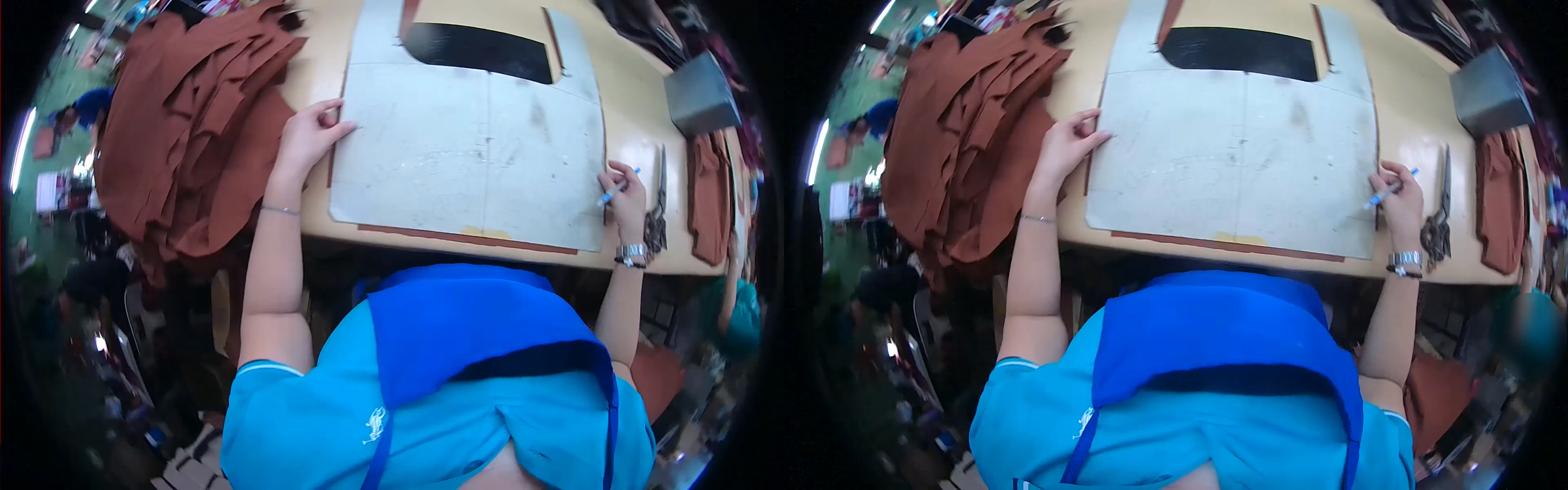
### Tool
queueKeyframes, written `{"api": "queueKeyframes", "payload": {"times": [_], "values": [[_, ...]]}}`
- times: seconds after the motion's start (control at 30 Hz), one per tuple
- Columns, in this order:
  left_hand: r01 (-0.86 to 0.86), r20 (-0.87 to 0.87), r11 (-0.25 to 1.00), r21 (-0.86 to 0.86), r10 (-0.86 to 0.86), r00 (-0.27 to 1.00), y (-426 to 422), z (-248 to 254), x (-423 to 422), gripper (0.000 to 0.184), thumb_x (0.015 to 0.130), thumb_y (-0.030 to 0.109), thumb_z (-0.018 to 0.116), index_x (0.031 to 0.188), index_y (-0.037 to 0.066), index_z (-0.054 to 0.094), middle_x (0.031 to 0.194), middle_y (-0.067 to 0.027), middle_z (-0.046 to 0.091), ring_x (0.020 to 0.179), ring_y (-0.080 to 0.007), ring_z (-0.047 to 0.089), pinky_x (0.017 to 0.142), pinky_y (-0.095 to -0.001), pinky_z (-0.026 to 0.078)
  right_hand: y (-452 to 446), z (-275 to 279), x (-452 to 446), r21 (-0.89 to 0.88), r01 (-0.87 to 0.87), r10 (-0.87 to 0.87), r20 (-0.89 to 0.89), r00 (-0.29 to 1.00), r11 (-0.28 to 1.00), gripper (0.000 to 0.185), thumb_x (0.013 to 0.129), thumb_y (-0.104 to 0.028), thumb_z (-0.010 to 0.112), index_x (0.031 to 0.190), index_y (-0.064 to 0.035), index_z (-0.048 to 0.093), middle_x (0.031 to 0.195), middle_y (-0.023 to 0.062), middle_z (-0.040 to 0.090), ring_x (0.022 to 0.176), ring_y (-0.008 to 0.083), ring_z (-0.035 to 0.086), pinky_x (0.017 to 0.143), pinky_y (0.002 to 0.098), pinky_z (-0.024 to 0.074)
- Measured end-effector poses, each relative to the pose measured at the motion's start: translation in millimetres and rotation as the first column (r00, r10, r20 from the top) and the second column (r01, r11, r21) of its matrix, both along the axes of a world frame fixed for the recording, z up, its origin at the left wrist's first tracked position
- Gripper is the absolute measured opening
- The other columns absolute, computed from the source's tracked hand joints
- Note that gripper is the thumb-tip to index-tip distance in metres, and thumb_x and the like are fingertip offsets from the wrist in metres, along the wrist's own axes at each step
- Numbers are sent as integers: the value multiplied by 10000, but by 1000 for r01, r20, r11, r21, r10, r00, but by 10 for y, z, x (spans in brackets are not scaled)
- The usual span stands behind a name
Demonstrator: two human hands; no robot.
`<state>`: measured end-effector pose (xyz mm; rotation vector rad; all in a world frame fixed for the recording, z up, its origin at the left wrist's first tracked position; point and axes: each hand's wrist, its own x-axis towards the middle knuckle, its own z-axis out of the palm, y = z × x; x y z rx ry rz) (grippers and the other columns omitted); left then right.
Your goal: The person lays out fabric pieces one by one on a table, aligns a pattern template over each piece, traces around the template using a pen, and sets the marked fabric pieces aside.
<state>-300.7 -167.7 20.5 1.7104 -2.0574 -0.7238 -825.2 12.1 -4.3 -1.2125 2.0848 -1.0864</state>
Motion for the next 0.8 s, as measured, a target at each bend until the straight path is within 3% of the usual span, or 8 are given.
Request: {"api": "queueKeyframes", "payload": {"times": [0.13,0.37,0.4,0.43,0.5,0.57,0.67,0.8], "values": [[-63,-105,993,99,73,992,19,-1,-26,552,728,327,809,1212,102,671,750,-1,629,689,-119,597,701,-285,502,18,52,27,49,22,-27,106,994,999,339,851,-83,733,1161,-19,611,817,11,644,682,55,575,567,195,460],[-26,-14,999,19,26,1000,40,51,-39,552,722,319,816,1187,62,667,724,-37,601,682,-166,594,691,-310,501,37,68,27,20,-2,0,114,994,1000,337,834,-95,745,1141,-21,629,812,21,644,691,87,586,588,238,480],[-40,-35,998,43,42,998,-10,-18,-9,551,713,308,822,1170,42,668,743,-62,613,713,-197,610,715,-336,506,25,245,152,49,12,-13,17,1000,999,326,845,-134,749,1130,-22,635,789,11,626,675,79,571,576,232,471],[-27,26,997,-77,29,999,28,99,-106,547,711,301,822,1171,51,662,864,-105,643,816,-240,638,757,-363,514,12,186,104,-7,7,-7,41,999,1000,337,868,-186,742,1141,-24,628,757,-4,603,656,64,555,547,219,455],[-49,77,980,-190,65,995,25,312,-457,513,740,280,799,1184,70,649,1036,-147,636,939,-294,638,820,-383,515,-40,268,180,-107,92,-58,283,957,990,384,959,-351,619,1166,-28,611,716,-32,574,622,46,534,504,199,440],[182,3,944,-275,-188,982,-169,270,-844,481,765,270,774,1188,81,643,1111,-151,618,1012,-312,616,873,-399,502,-152,392,295,-193,185,-113,332,936,963,496,1000,-472,483,1185,-32,619,742,-27,571,638,52,535,519,202,458],[418,47,854,-310,-425,904,-392,198,-1454,446,793,260,744,1194,93,642,1159,-136,612,1090,-318,585,937,-409,479,-376,333,371,-289,110,54,506,861,951,574,1007,-532,402,1212,-44,624,797,-9,590,682,57,553,569,206,487],[552,182,827,-110,-529,829,-493,288,-1821,436,796,253,753,1185,82,653,1163,-120,607,1122,-301,560,975,-388,460,-754,363,706,-285,43,103,476,874,958,369,991,-345,542,1161,-37,655,917,35,663,763,78,605,645,220,517]]}}
